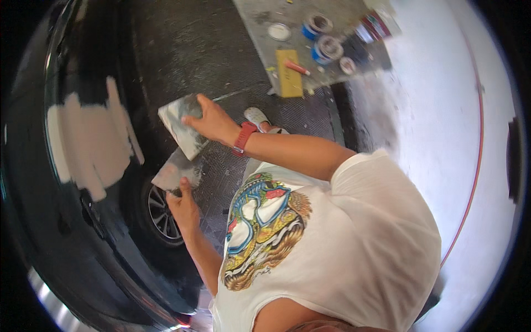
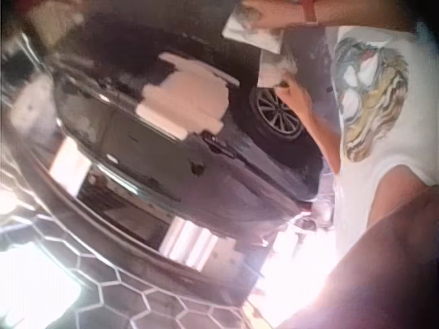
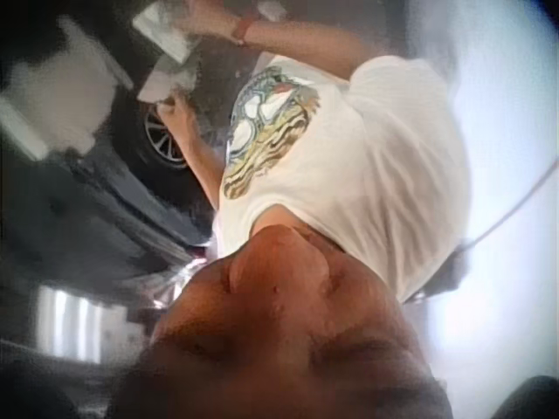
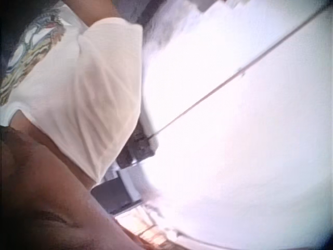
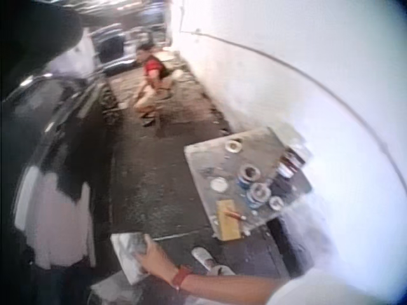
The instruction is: The person kneels beside a dark car and uses a putty knife to spread a light-colored body filler over a damaged area on the side panel. They repeatedly apply and smooth the filler across the panel, occasionally transferring material between two putty knives.
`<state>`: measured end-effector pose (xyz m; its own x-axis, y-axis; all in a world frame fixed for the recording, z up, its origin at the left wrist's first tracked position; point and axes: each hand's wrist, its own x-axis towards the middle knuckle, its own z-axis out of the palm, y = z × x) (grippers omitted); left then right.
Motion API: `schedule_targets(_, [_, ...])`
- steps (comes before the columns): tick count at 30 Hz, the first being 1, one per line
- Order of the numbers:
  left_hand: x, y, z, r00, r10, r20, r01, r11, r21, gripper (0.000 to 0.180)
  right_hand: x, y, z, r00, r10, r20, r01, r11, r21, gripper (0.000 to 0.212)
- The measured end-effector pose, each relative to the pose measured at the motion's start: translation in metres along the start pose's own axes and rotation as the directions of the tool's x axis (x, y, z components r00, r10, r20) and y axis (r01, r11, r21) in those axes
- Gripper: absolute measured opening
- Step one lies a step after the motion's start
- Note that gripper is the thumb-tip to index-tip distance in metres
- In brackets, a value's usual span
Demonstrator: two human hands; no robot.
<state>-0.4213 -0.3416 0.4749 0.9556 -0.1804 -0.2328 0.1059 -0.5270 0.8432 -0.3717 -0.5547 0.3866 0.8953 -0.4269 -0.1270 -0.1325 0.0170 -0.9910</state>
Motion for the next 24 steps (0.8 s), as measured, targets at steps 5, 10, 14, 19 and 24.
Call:
schedule_targets(5, [-0.051, -0.027, 0.011, 0.97, -0.021, 0.241, 0.018, 1.0, 0.015, 0.054, -0.128, 0.019, -0.016, 0.963, -0.093, 0.253, 0.107, 0.993, -0.043, 0.071])
schedule_targets(10, [-0.101, -0.056, 0.042, 0.984, -0.005, 0.178, 0.052, 0.965, -0.257, 0.046, -0.161, 0.075, -0.107, 0.943, -0.098, -0.318, 0.076, 0.994, -0.08, 0.06])
schedule_targets(14, [-0.125, -0.046, 0.063, 0.854, -0.091, 0.512, 0.358, 0.816, -0.454, 0.035, -0.238, 0.047, -0.182, 0.985, 0.165, -0.054, -0.112, 0.843, 0.527, 0.045])
schedule_targets(19, [-0.167, -0.035, 0.117, 0.823, -0.086, 0.561, 0.398, 0.792, -0.462, 0.034, -0.304, 0.045, -0.24, 0.987, 0.162, 0.017, -0.14, 0.787, 0.6, 0.044])
schedule_targets(24, [-0.196, -0.019, 0.144, 0.839, -0.098, 0.536, 0.416, 0.75, -0.514, 0.035, -0.328, 0.043, -0.274, 0.984, 0.151, 0.095, -0.178, 0.876, 0.449, 0.045])
